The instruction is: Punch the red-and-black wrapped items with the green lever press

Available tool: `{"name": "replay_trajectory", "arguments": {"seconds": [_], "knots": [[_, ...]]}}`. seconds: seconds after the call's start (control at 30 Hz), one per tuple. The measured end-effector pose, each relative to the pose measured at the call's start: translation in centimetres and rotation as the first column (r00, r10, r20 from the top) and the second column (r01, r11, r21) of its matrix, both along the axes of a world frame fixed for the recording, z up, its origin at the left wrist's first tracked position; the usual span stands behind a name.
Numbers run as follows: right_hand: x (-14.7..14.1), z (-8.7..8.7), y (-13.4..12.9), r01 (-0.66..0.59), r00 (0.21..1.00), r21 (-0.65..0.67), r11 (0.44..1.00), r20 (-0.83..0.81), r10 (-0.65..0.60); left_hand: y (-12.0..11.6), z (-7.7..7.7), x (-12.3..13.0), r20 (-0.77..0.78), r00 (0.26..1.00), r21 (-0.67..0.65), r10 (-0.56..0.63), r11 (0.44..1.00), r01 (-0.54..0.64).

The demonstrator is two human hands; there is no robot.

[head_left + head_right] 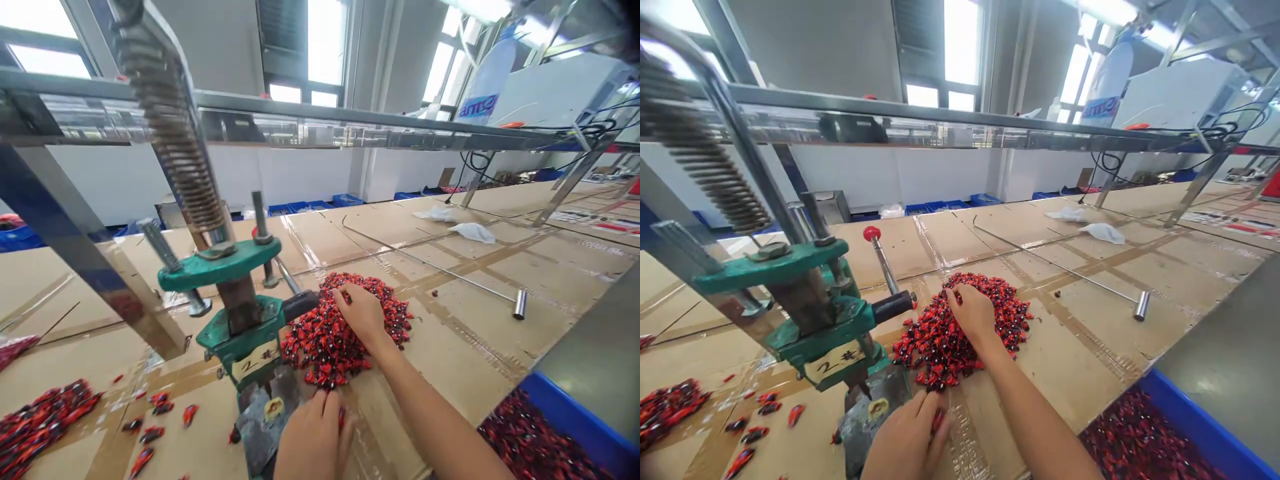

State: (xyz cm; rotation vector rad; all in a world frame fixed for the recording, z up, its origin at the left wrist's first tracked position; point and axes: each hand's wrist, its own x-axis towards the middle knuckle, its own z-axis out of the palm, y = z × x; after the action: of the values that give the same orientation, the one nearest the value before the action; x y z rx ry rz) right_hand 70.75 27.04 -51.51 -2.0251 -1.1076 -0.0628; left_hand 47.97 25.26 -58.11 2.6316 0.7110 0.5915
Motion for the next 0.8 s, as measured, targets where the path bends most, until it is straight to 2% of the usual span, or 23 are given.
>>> {"name": "replay_trajectory", "arguments": {"seconds": [0.07, 0.13, 0.17, 0.23, 0.27, 0.33, 0.43, 0.53, 0.6, 0.63, 0.7, 0.8], "knots": [[2.8, -0.2, 2.4, -0.088, 0.992, -0.063, 0.994, 0.089, 0.094, 1.3, 2.2, 5.0, -0.137, 0.99, 0.196, 0.039, 0.98, -0.012], [4.2, -1.1, 3.6, -0.202, 0.963, -0.13, 0.971, 0.152, 0.221, 2.0, 3.8, 8.2, -0.221, 0.967, 0.255, 0.13, 0.964, -0.071], [4.4, -1.8, 3.7, -0.249, 0.945, -0.154, 0.956, 0.177, 0.274, 2.1, 4.2, 9.0, -0.237, 0.957, 0.257, 0.169, 0.96, -0.106], [4.5, -3.3, 3.3, -0.294, 0.921, -0.168, 0.941, 0.215, 0.326, 1.5, 4.2, 8.6, -0.191, 0.954, 0.257, 0.232, 0.95, -0.18], [4.5, -4.1, 2.9, -0.295, 0.917, -0.157, 0.943, 0.23, 0.325, 0.9, 3.8, 7.5, -0.136, 0.959, 0.259, 0.247, 0.944, -0.207], [4.6, -5.4, 2.0, -0.278, 0.922, -0.105, 0.955, 0.251, 0.296, -0.4, 2.8, 3.8, -0.003, 0.968, 0.263, 0.249, 0.934, -0.24], [5.0, -6.0, 1.0, -0.274, 0.924, 0.022, 0.961, 0.284, 0.257, -1.4, 1.7, -4.7, 0.145, 0.94, 0.264, 0.308, 0.904, -0.337], [4.9, -5.2, 0.1, -0.294, 0.917, 0.163, 0.942, 0.327, 0.229, -0.1, 1.3, -13.3, 0.167, 0.814, 0.281, 0.556, 0.765, -0.58], [4.3, -4.4, -0.5, -0.292, 0.916, 0.244, 0.925, 0.349, 0.197, 1.6, 1.1, -17.1, 0.067, 0.728, 0.251, 0.682, 0.695, -0.674], [3.8, -4.0, -0.8, -0.288, 0.916, 0.274, 0.918, 0.357, 0.181, 2.4, 1.0, -18.2, -0.004, 0.703, 0.227, 0.711, 0.685, -0.692], [2.6, -3.4, -1.2, -0.29, 0.913, 0.308, 0.906, 0.373, 0.165, 3.7, 0.8, -18.9, -0.145, 0.688, 0.179, 0.711, 0.703, -0.689], [0.6, -3.5, -1.8, -0.309, 0.903, 0.322, 0.895, 0.395, 0.17, 5.1, 0.9, -17.6, -0.275, 0.697, 0.178, 0.663, 0.747, -0.64]]}}
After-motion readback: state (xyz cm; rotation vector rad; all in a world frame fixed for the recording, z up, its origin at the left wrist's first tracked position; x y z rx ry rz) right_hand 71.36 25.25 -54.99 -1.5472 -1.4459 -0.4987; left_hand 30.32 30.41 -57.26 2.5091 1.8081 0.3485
